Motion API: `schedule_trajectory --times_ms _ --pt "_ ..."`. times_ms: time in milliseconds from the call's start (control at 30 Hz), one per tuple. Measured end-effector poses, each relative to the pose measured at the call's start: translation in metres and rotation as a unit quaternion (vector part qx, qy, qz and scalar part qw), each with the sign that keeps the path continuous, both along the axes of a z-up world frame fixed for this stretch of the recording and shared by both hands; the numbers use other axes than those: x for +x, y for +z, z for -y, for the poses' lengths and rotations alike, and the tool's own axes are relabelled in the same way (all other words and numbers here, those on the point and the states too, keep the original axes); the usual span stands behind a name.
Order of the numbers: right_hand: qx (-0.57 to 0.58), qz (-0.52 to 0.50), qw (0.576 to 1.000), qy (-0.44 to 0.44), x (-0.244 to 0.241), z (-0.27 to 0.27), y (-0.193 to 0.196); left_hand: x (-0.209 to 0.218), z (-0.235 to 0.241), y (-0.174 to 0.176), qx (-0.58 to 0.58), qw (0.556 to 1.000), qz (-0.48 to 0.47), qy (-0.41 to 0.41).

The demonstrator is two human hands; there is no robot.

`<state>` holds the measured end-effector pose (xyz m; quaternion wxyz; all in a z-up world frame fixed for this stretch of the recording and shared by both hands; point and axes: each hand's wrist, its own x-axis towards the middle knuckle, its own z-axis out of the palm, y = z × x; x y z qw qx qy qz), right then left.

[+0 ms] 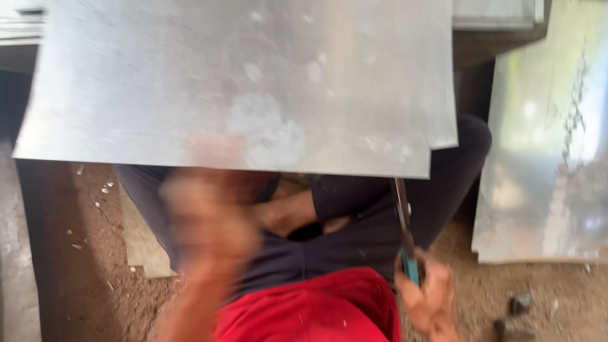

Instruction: The person moves large metal sheets between stacks and then uses shears to cut a specific section out of one sheet while sitting on the floor.

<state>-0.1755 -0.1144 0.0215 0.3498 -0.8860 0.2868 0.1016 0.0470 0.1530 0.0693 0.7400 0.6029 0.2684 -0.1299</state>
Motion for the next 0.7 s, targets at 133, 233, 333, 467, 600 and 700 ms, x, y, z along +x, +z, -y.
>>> schedule_trajectory --times_ms 133,233,333,467,600,700 --pt "0.147 -0.073 0.984 -0.073 -0.007 -0.025 -0.003 0.031 -0.136 0.004 0.0 0.965 0.119 0.232" --pt "0.189 -0.091 0.977 -0.04 0.012 -0.047 -0.009 0.0 -0.109 -0.035 -0.043 0.963 0.139 0.227" --pt "0.183 -0.13 0.972 0.074 0.024 -0.061 0.007 -0.025 -0.036 -0.053 -0.092 0.981 0.122 0.12" --pt "0.247 0.016 0.926 0.286 0.039 -0.086 0.027 -0.027 -0.033 -0.07 -0.247 0.961 0.066 0.108" --pt "0.342 -0.267 0.899 0.062 0.092 -0.125 0.031 -0.022 -0.044 -0.079 -0.246 0.963 0.072 0.083" --pt "0.287 -0.272 0.916 0.071 0.112 -0.152 0.039 -0.02 -0.045 -0.079 -0.249 0.962 0.078 0.081"
